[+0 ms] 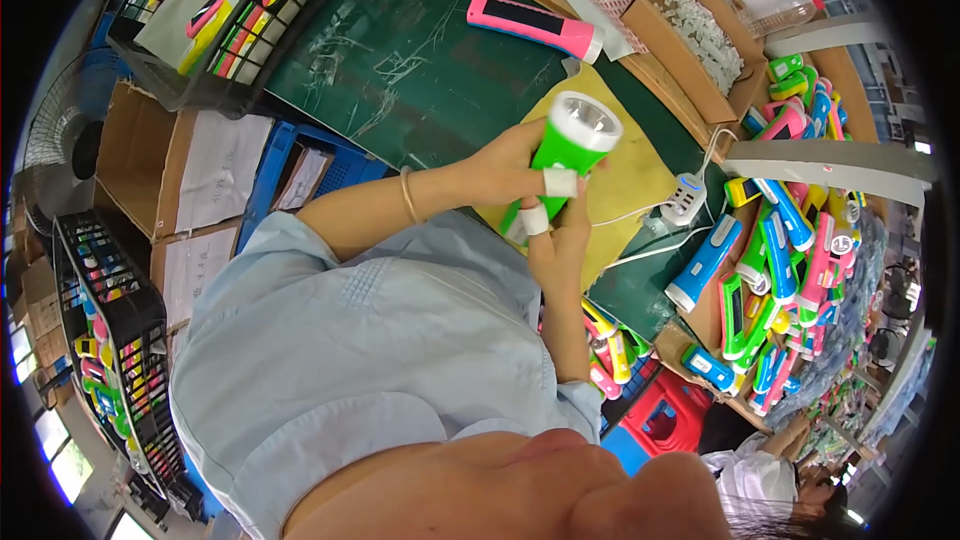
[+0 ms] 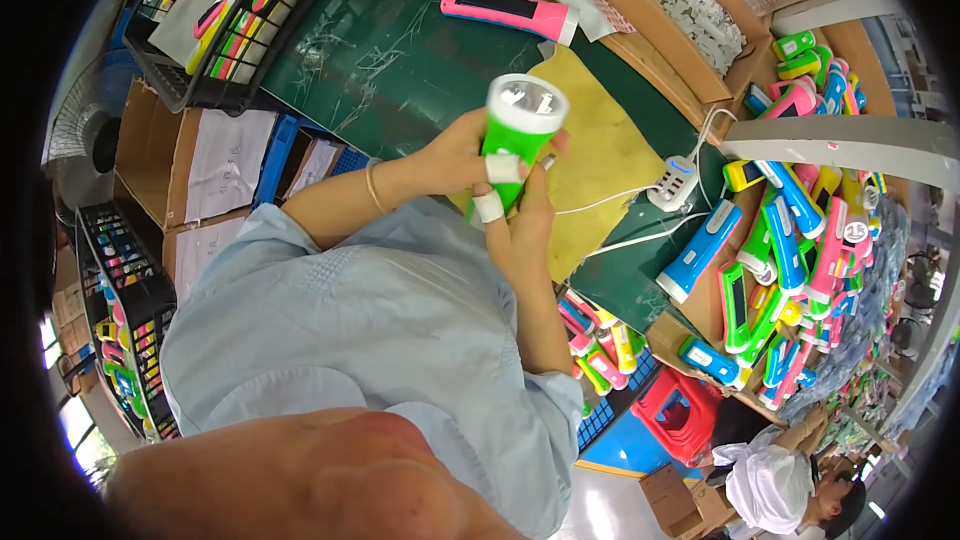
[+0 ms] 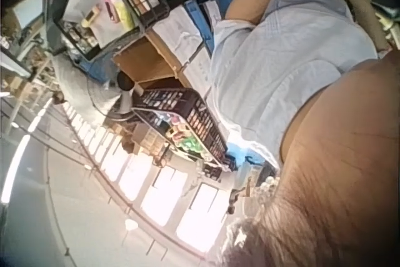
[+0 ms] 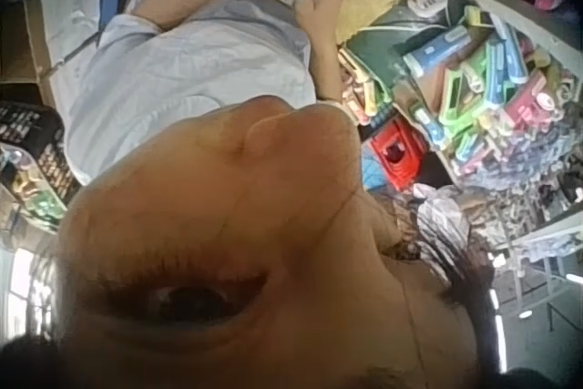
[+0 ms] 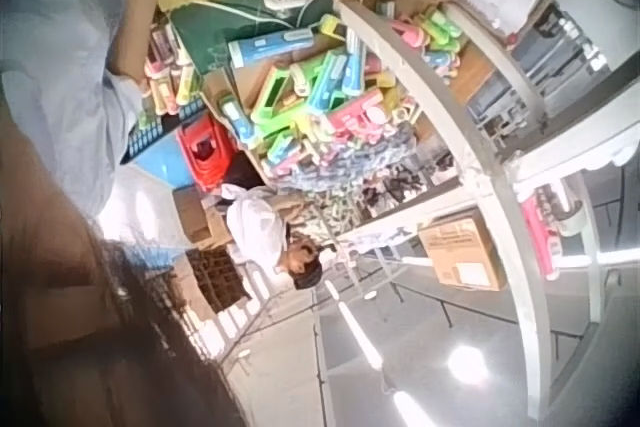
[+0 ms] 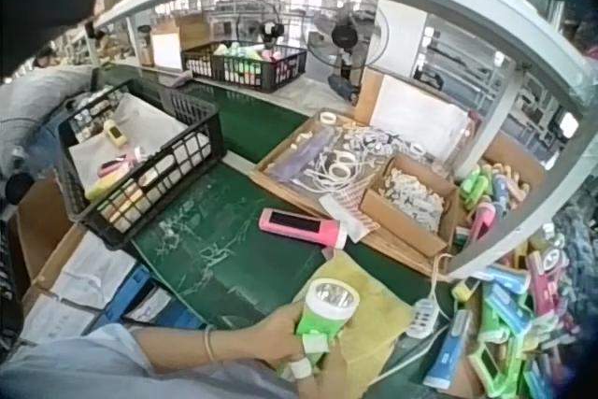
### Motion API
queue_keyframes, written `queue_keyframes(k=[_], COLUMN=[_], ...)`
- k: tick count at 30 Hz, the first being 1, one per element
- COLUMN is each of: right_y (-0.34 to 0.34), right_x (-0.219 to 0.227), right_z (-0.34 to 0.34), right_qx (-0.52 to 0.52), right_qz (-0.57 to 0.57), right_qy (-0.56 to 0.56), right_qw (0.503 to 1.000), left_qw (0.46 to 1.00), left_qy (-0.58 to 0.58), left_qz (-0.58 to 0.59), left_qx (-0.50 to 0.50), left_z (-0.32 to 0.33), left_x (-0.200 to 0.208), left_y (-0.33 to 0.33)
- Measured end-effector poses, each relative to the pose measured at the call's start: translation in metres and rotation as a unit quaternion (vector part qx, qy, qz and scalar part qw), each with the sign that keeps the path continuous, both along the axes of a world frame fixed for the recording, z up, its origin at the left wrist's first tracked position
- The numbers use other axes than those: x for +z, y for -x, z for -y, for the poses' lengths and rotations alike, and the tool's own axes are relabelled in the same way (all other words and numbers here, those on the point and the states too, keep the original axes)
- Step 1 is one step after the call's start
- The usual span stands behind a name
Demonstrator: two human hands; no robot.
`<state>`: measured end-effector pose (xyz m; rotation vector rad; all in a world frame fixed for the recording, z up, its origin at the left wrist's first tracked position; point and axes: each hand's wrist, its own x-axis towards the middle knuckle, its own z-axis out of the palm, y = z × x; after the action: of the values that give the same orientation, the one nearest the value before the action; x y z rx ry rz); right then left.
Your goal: Testing the light functionality and wiping clean various colorful plastic flashlights on an assembly line.
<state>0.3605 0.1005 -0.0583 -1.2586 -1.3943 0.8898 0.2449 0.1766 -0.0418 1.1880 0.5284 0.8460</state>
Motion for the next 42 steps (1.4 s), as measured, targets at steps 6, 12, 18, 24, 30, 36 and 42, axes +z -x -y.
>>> queue_keyframes(k=[6, 12, 18, 24, 30, 36, 42], right_y=[-0.034, -0.034, -0.039, -0.041, -0.063, -0.055, -0.02], right_x=[-0.014, 0.003, -0.011, 0.011, 0.006, -0.002, 0.029], right_z=[-0.003, 0.003, 0.007, 0.007, -0.002, -0.011, -0.034], right_qx=[-0.084, -0.184, -0.162, -0.113, -0.144, -0.138, -0.102], right_qz=[0.058, 0.027, -0.016, -0.097, -0.177, -0.171, 0.181], right_qy=[0.108, 0.09, 0.082, 0.097, 0.083, 0.089, -0.074], right_qw=[0.989, 0.978, 0.983, 0.984, 0.97, 0.971, 0.975], left_qw=[0.979, 0.956, 0.941, 0.99, 0.88, 0.876, 0.964], left_qy=[0.172, 0.269, 0.329, 0.077, -0.243, -0.204, 0.229], left_qz=[0.103, 0.117, 0.063, -0.089, -0.351, -0.334, 0.114], left_qx=[0.029, -0.032, -0.047, 0.075, 0.21, 0.282, -0.077], left_z=[-0.026, -0.046, -0.044, -0.051, -0.07, -0.069, -0.06], left_x=[0.002, 0.019, 0.023, 0.001, 0.01, 0.0, -0.001], left_y=[-0.014, -0.025, -0.023, -0.025, -0.007, -0.008, 0.01])
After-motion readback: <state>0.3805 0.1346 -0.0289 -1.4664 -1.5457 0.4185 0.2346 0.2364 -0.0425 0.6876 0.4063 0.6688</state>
